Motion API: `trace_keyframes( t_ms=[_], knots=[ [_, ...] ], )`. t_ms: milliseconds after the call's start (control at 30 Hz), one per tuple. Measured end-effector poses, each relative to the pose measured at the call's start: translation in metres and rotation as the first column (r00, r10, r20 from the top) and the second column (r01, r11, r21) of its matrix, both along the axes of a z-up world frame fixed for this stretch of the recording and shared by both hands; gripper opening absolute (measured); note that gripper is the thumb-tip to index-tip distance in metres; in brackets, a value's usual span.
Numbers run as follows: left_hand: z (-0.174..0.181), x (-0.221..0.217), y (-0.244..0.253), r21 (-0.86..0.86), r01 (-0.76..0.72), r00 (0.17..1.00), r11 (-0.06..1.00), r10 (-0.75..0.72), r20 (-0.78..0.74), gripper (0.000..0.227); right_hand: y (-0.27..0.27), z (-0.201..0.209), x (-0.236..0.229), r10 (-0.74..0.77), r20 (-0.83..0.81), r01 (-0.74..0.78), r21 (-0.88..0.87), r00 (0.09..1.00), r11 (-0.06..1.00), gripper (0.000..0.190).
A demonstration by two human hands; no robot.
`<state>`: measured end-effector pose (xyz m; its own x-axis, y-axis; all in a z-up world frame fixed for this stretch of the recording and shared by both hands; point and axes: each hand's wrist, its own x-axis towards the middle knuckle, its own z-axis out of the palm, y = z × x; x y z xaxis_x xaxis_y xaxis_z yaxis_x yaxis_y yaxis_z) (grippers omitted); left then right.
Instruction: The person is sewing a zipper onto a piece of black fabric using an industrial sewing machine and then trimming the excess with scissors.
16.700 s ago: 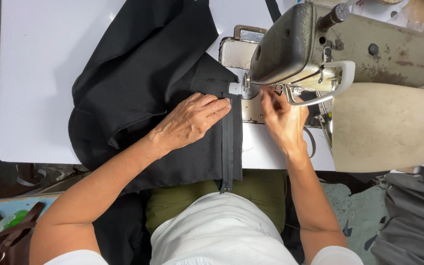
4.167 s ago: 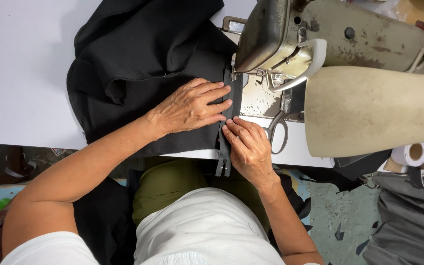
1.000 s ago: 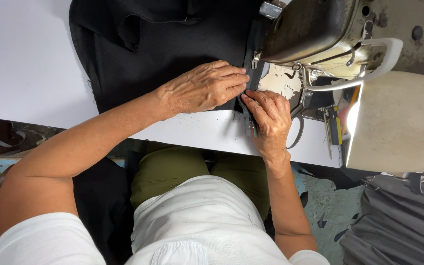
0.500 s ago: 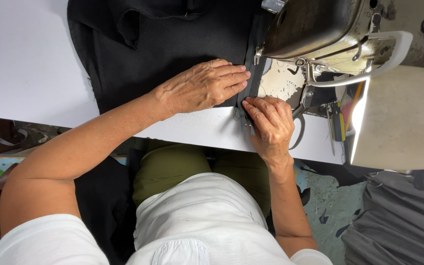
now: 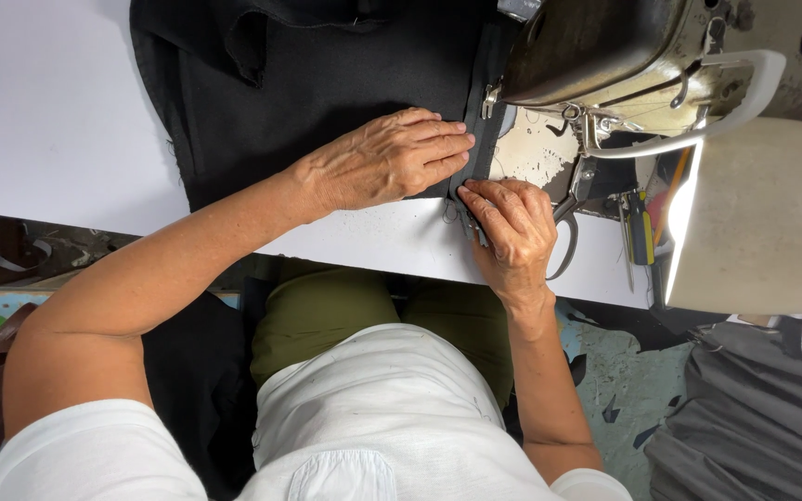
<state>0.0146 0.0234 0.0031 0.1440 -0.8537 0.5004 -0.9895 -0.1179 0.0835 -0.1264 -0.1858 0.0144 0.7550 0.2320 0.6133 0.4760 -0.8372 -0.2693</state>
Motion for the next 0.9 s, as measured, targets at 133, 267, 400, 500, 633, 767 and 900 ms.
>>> trace_keyframes(
  t_ms=[133, 267, 400, 500, 633, 767, 900],
  knots=[
    [-0.01, -0.003, 0.001, 0.03, 0.015, 0.999, 0.999, -0.016, 0.033, 0.023, 0.002, 0.003, -0.001, -0.004, -0.005, 0.004, -0.018, 1.0, 1.0, 0.012],
    [-0.005, -0.01, 0.007, 0.034, 0.016, 1.0, 0.999, -0.016, -0.011, 0.02, 0.0, 0.004, -0.001, 0.005, -0.013, -0.006, -0.045, 1.0, 0.999, 0.013],
    [-0.008, -0.01, 0.008, 0.017, 0.033, 0.991, 0.999, -0.031, -0.128, 0.029, 0.003, 0.012, -0.002, 0.018, -0.016, -0.019, -0.079, 1.0, 0.997, 0.013],
    [-0.001, -0.01, 0.011, 0.005, 0.055, 0.985, 0.998, -0.054, -0.162, 0.028, 0.005, 0.015, -0.005, 0.017, -0.016, -0.019, -0.13, 1.0, 0.991, 0.017],
    [-0.012, -0.008, 0.011, 0.012, 0.07, 0.976, 0.997, -0.066, -0.208, 0.033, 0.008, 0.013, -0.009, 0.014, 0.012, -0.012, -0.14, 1.0, 0.99, 0.02],
    [-0.014, -0.005, 0.012, 0.012, 0.08, 0.977, 0.997, -0.076, -0.197, 0.035, 0.004, 0.006, -0.013, 0.027, 0.004, -0.026, -0.128, 1.0, 0.991, 0.029],
    [-0.015, -0.003, 0.012, 0.019, 0.074, 0.974, 0.997, -0.068, -0.217, 0.038, 0.005, 0.007, -0.012, 0.008, -0.009, -0.009, -0.128, 1.0, 0.992, 0.032]
  ],
)
